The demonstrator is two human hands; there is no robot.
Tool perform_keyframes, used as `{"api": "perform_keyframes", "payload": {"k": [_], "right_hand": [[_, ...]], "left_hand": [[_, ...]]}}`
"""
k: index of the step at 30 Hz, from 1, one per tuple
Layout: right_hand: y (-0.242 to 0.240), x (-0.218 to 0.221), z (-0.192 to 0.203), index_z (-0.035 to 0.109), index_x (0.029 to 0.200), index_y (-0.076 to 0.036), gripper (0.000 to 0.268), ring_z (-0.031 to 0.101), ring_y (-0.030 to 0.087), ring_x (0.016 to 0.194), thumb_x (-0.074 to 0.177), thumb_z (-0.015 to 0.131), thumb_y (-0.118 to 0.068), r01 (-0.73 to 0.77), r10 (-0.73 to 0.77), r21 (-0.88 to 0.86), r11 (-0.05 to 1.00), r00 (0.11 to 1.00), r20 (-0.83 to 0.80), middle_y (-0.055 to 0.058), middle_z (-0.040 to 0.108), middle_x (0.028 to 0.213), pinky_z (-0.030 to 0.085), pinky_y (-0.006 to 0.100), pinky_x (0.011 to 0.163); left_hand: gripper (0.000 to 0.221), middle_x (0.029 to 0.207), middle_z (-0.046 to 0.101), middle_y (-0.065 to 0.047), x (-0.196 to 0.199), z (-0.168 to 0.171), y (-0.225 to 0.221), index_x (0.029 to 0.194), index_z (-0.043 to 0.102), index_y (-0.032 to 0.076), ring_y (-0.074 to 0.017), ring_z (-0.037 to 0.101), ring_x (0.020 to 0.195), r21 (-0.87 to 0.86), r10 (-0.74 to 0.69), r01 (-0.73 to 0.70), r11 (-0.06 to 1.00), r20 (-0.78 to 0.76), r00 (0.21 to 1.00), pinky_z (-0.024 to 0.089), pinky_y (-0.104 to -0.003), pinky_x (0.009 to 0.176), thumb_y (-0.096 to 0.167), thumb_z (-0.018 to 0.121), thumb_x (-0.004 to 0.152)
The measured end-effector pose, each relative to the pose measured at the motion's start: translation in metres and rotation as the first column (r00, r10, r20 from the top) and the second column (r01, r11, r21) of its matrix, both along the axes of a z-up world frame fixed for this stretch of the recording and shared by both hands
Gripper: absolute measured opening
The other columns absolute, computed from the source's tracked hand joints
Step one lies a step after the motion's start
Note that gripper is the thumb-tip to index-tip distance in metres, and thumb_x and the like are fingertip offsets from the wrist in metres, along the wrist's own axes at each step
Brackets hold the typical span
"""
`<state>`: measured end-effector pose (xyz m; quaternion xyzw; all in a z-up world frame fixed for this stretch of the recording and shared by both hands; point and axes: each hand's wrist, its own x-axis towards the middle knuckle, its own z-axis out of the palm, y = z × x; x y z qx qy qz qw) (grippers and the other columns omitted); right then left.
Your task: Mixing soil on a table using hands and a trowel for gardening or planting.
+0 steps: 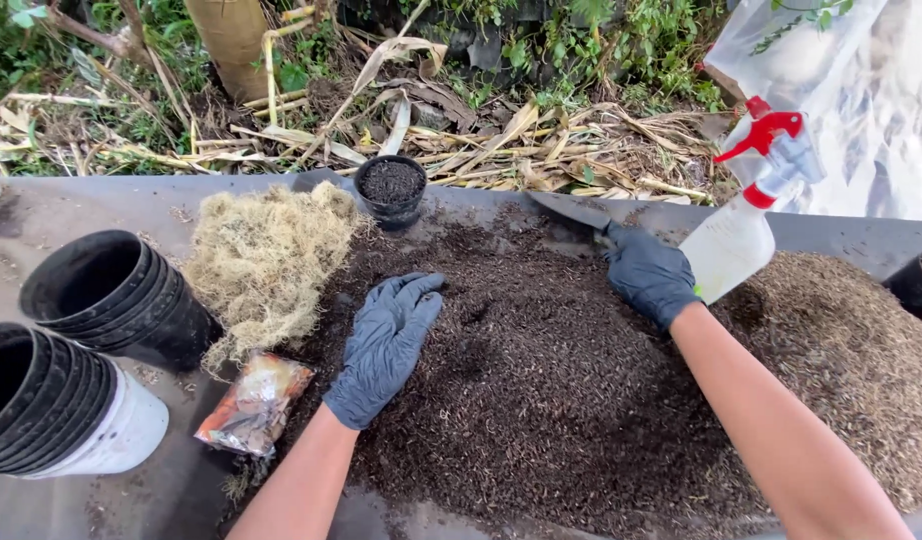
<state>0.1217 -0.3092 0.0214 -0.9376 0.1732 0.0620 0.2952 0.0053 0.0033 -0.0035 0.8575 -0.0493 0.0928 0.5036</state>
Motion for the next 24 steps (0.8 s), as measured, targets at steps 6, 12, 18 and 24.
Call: {"api": "perform_keyframes", "payload": {"k": [6,12,18,24], "right_hand": [[0.026,-0.06,0.034,0.055,0.148,-0.013,0.061,0.054,0.046,0.131,0.094,0.059,-0.042,-0.132,0.132,0.004,0.991,0.991,-0.009,0.024,0.061,0.14,0.042,0.054,0.112],[-0.001,-0.058,0.025,0.077,0.119,-0.029,0.037,0.065,0.03,0.124,0.082,0.072,-0.026,-0.375,0.385,-0.105,0.921,0.917,0.102,-0.008,0.071,0.133,0.05,0.044,0.11],[0.011,-0.02,0.003,0.066,0.136,-0.031,0.043,0.063,0.031,0.124,0.094,0.066,-0.042,-0.325,0.365,-0.181,0.928,0.889,0.275,0.004,0.071,0.129,0.049,0.049,0.107],[0.0,0.059,-0.084,0.062,0.139,-0.039,0.044,0.056,0.027,0.134,0.098,0.059,-0.053,-0.394,0.444,-0.261,0.881,0.879,0.171,-0.006,0.061,0.145,0.047,0.044,0.112]], "left_hand": [[0.046,0.137,0.065,-0.009,-0.001,0.007,-0.002,0.135,0.068,0.029,-0.0333,0.052,0.136,0.029,0.017,-0.016,0.999,-0.02,1.0,0.036,-0.049,0.117,0.053,0.056,0.098],[0.089,0.159,0.036,-0.029,-0.016,0.057,-0.021,0.157,0.038,0.005,-0.0473,0.029,0.15,0.095,0.105,-0.081,0.992,-0.278,0.955,0.02,-0.057,0.125,0.069,0.046,0.096],[0.083,0.157,0.045,-0.021,-0.012,0.026,-0.007,0.163,0.026,0.013,-0.0436,0.035,0.146,0.014,0.105,-0.104,0.994,-0.159,0.982,0.026,-0.054,0.123,0.059,0.047,0.098],[0.078,0.159,0.045,-0.003,-0.001,-0.004,-0.001,0.164,0.025,0.031,-0.0274,0.039,0.148,-0.019,0.136,-0.141,0.99,-0.157,0.978,0.032,-0.042,0.121,0.065,0.043,0.096]]}}
